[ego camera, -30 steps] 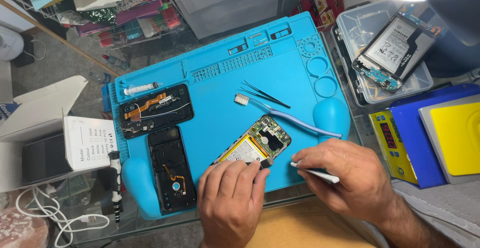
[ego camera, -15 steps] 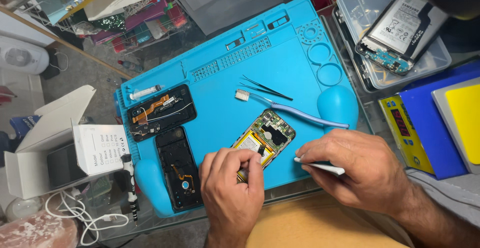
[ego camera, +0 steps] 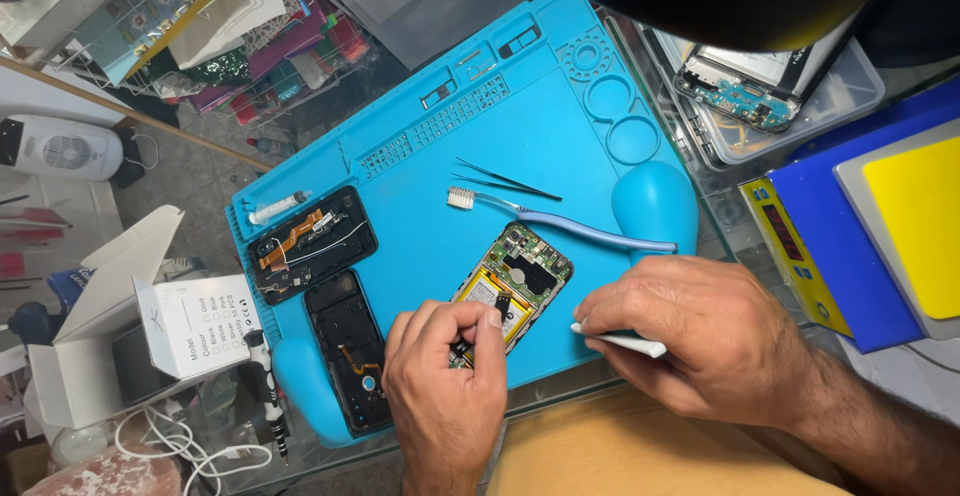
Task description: The person disassembles a smartphone on a blue work mat, using tweezers and a plastic spudger to remove internal components. They carefully lift and detach small parts from the motherboard and battery area, placing them on the mat.
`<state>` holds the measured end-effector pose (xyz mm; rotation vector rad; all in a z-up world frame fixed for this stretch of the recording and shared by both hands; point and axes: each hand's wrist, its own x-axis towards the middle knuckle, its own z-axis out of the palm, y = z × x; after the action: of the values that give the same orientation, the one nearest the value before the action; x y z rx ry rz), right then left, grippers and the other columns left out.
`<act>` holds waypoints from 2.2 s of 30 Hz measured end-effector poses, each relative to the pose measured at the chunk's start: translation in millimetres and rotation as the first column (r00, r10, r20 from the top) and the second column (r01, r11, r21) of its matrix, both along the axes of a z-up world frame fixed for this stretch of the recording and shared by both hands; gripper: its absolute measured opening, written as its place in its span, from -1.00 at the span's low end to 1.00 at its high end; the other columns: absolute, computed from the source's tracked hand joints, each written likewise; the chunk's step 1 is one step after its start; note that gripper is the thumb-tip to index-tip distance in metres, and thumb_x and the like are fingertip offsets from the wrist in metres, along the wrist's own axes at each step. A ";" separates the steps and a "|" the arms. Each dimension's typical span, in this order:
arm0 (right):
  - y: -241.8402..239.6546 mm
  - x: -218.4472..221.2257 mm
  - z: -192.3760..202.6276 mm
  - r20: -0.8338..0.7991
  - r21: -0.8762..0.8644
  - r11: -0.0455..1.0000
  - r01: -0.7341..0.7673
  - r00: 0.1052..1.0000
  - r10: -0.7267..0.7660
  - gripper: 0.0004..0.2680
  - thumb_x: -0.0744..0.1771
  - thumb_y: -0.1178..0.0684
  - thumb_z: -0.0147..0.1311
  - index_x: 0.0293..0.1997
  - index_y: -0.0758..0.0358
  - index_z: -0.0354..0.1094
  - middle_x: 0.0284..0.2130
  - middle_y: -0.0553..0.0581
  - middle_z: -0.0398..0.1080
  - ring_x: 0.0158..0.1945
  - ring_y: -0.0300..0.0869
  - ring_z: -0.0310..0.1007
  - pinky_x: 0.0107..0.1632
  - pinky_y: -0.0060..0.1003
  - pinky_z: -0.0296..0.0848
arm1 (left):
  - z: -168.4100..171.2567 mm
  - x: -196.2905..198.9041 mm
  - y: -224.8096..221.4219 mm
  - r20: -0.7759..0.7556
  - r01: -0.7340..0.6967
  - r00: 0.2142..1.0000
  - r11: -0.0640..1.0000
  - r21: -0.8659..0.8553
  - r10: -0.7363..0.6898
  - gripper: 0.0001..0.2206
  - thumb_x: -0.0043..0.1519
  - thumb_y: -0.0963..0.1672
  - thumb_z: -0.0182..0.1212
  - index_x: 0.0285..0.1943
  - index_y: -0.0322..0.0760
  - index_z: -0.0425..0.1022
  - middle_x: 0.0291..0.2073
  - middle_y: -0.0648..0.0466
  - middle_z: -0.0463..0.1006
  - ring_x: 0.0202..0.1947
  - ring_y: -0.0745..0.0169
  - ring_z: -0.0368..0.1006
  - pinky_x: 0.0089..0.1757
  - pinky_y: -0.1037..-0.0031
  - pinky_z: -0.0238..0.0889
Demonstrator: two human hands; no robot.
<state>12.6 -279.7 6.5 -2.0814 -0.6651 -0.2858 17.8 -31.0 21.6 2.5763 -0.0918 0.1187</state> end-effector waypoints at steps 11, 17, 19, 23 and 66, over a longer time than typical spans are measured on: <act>0.0 0.6 0.3 -0.005 -0.002 1.000 -0.003 1.000 0.003 -0.92 0.39 0.10 0.21 -0.04 0.06 0.48 -0.16 -0.08 0.68 -0.21 -0.11 0.67 -0.14 -0.20 0.56 | -0.5 -0.1 -2.9 0.055 0.012 0.998 1.000 -0.012 -0.012 -0.91 0.28 -0.07 0.42 -0.27 -0.03 0.64 -0.41 0.25 0.60 -0.31 0.19 0.45 -0.21 0.29 0.35; 2.6 2.0 8.2 -0.025 0.007 1.000 -0.006 1.000 0.006 -0.93 0.38 0.10 0.22 -0.06 0.07 0.51 -0.18 -0.06 0.69 -0.22 -0.16 0.70 -0.13 -0.27 0.59 | 3.9 -12.1 18.2 0.170 0.056 0.984 0.996 -0.070 -0.043 -0.78 0.33 -0.01 0.40 0.01 -0.15 0.66 -0.10 0.01 0.69 -0.06 0.06 0.58 -0.09 0.26 0.47; 3.7 -0.7 6.5 -0.042 -0.010 1.000 -0.008 0.999 0.008 -0.93 0.38 0.10 0.23 -0.07 0.05 0.53 -0.18 -0.07 0.70 -0.22 -0.18 0.71 -0.12 -0.29 0.59 | 7.7 -21.2 30.8 0.223 0.064 0.974 0.996 -0.060 -0.049 -0.75 0.35 -0.02 0.37 0.10 -0.18 0.67 -0.05 -0.04 0.69 0.01 -0.03 0.61 0.00 0.21 0.49; 5.1 -1.7 7.4 -0.043 -0.046 0.999 -0.026 0.999 0.024 -0.89 0.37 0.12 0.25 -0.03 0.06 0.53 -0.14 -0.05 0.71 -0.17 -0.19 0.74 -0.05 -0.30 0.61 | 10.9 -42.5 51.3 0.084 0.089 0.993 0.996 -0.026 -0.086 -0.26 0.11 0.00 0.70 0.48 -0.20 0.45 0.37 -0.06 0.59 0.31 -0.10 0.51 0.21 0.09 0.43; 71.7 -5.7 14.3 0.027 -0.262 0.960 -0.104 0.993 0.115 -0.88 0.44 0.13 0.09 0.01 0.25 0.55 -0.15 0.10 0.66 -0.13 -0.07 0.70 0.01 -0.25 0.63 | -29.9 -47.0 31.7 0.303 -0.033 0.950 0.989 -0.147 0.077 -0.25 0.35 0.14 0.44 0.54 -0.41 0.31 0.31 -0.20 0.54 0.22 -0.18 0.57 0.17 0.09 0.47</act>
<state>6.9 -207.9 20.8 -2.2819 -0.8803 -0.1877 -29.1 0.8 -8.4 2.4008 -0.1226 0.5300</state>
